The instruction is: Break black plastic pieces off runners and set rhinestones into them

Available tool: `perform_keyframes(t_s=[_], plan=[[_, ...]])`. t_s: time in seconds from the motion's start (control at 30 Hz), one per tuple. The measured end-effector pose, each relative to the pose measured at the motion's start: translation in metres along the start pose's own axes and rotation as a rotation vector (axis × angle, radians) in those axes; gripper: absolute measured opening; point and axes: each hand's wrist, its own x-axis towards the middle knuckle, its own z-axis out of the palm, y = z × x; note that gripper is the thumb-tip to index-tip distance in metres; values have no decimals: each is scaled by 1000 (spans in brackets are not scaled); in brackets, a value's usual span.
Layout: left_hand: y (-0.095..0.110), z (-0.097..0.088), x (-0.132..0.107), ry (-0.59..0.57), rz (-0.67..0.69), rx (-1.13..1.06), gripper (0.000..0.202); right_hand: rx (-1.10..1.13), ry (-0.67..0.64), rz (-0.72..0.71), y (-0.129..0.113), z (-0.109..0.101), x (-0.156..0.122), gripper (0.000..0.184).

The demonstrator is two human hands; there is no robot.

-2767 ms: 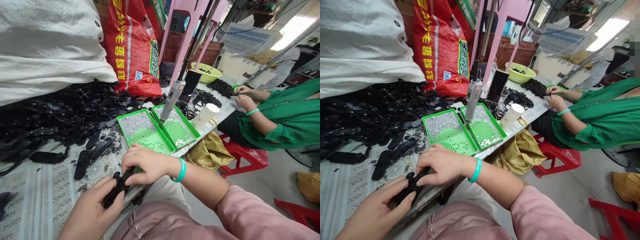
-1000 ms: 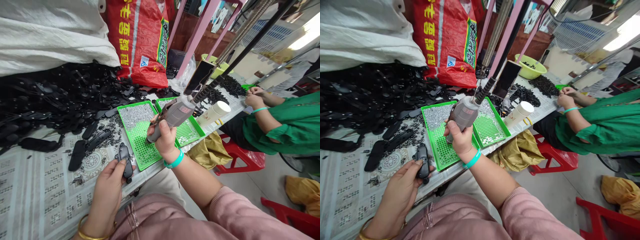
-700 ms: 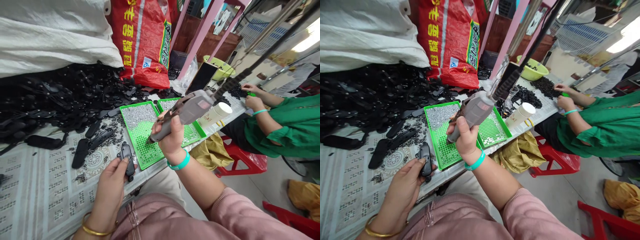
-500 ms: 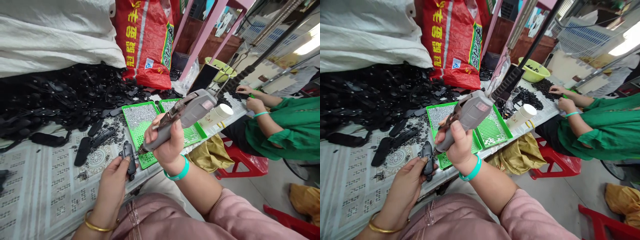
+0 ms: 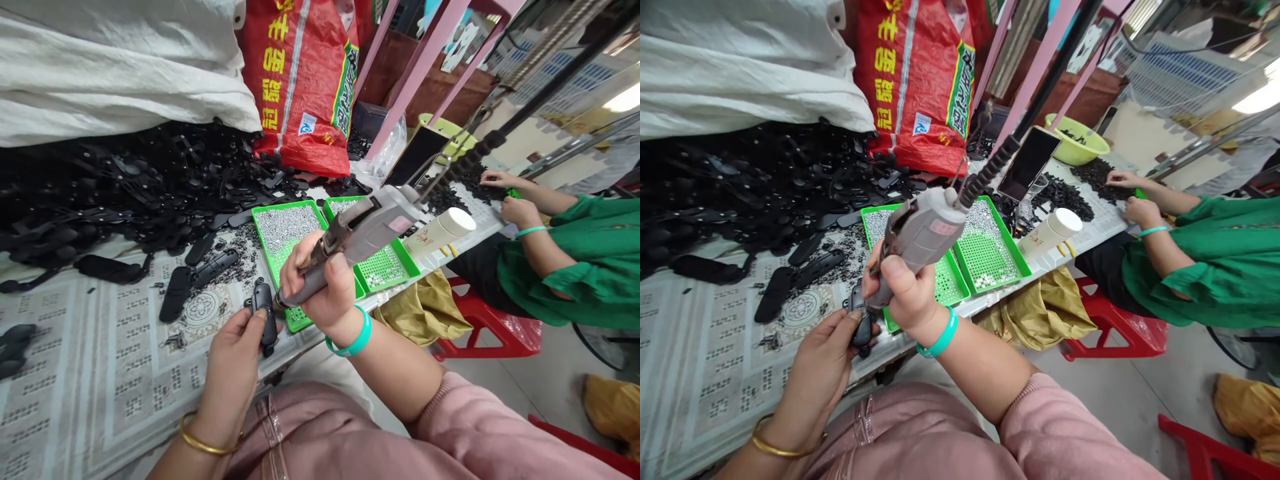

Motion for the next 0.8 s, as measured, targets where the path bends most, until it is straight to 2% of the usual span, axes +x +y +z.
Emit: perform_keyframes(t_s=[0.17, 0.47, 0.67, 0.8], plan=[[-3, -1, -1, -15, 23, 40, 20, -78, -81, 36, -2, 1, -5, 41], [-4, 0, 3, -6, 31, 81, 21, -112, -210, 2, 5, -6, -18, 36], [-1, 0, 4, -1, 19, -4, 21, -83, -152, -56, 1, -2, -16, 35], [5, -2, 0, -27, -54, -47, 28, -82, -55, -196, -15, 1, -6, 38]])
